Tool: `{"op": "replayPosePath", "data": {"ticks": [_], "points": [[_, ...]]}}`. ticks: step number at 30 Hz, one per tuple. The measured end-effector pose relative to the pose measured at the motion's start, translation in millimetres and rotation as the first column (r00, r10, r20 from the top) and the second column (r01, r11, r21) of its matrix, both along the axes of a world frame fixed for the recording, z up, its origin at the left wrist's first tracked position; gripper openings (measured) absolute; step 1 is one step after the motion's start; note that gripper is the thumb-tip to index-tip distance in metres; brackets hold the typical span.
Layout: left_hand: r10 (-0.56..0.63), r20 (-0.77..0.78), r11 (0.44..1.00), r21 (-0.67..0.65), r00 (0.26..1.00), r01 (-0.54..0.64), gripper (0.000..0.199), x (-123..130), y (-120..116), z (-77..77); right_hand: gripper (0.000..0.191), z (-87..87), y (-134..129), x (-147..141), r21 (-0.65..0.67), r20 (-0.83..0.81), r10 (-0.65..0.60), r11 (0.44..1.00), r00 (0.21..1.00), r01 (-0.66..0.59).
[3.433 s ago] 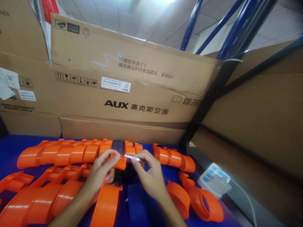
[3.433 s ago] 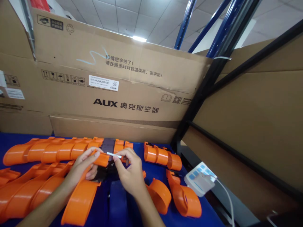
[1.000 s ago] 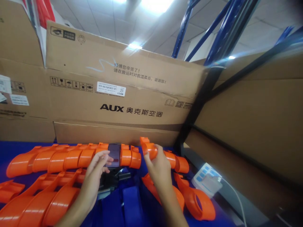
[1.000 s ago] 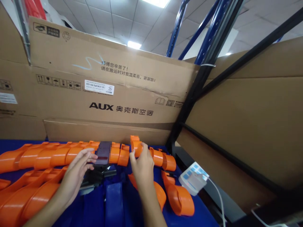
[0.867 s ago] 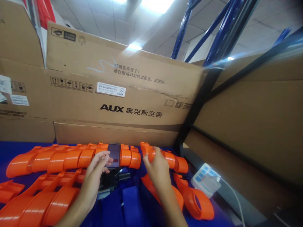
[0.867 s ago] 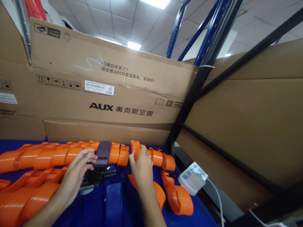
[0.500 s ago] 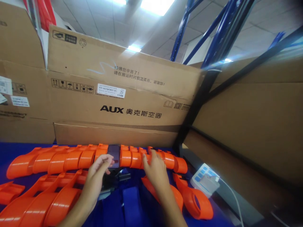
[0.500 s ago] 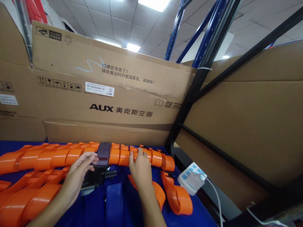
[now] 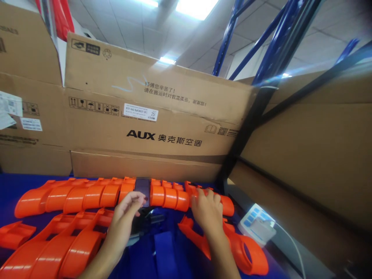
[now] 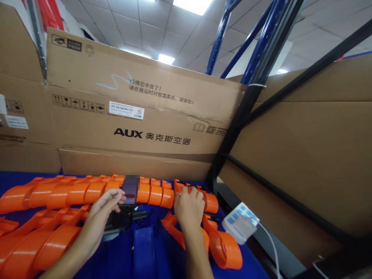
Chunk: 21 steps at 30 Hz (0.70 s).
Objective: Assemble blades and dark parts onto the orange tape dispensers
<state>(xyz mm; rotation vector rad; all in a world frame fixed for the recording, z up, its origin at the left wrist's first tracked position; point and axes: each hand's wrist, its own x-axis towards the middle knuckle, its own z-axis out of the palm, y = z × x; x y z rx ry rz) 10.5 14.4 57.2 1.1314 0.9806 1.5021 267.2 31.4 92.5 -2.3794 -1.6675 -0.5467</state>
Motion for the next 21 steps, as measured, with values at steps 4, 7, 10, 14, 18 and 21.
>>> {"op": "replayPosePath", "data": {"ticks": [4,7,10,14,18,21], "points": [[-0.003,-0.008,1.000,-0.008,1.000,0.003,0.032,-1.5,0.5,1.6,0.038,2.1,-0.3,3.3,0.002,-0.029,-0.018,1.000,0.999,0.018],[-0.004,-0.011,1.000,-0.017,1.000,0.004,0.034,-2.0,-0.6,2.2,0.039,0.4,0.6,3.9,0.003,-0.032,0.016,1.000,0.999,-0.016],[0.006,-0.008,1.000,-0.008,1.000,-0.006,0.035,-1.1,-2.5,3.4,0.047,-1.5,1.5,3.5,0.016,-0.045,0.023,1.000,0.999,-0.023],[0.013,-0.007,1.000,0.005,1.000,-0.013,0.035,-0.1,-3.6,4.4,0.050,-1.8,0.4,2.0,0.009,-0.056,0.063,0.998,0.996,-0.062],[0.000,-0.013,1.000,0.000,1.000,0.000,0.034,-0.6,-2.6,3.5,0.041,0.7,-0.8,0.0,-0.024,-0.086,0.116,0.993,0.990,-0.118],[-0.001,-0.019,1.000,0.009,1.000,0.002,0.034,-1.1,-2.4,3.1,0.036,2.4,0.3,-1.4,-0.038,-0.115,0.142,0.988,0.983,-0.147]]}}
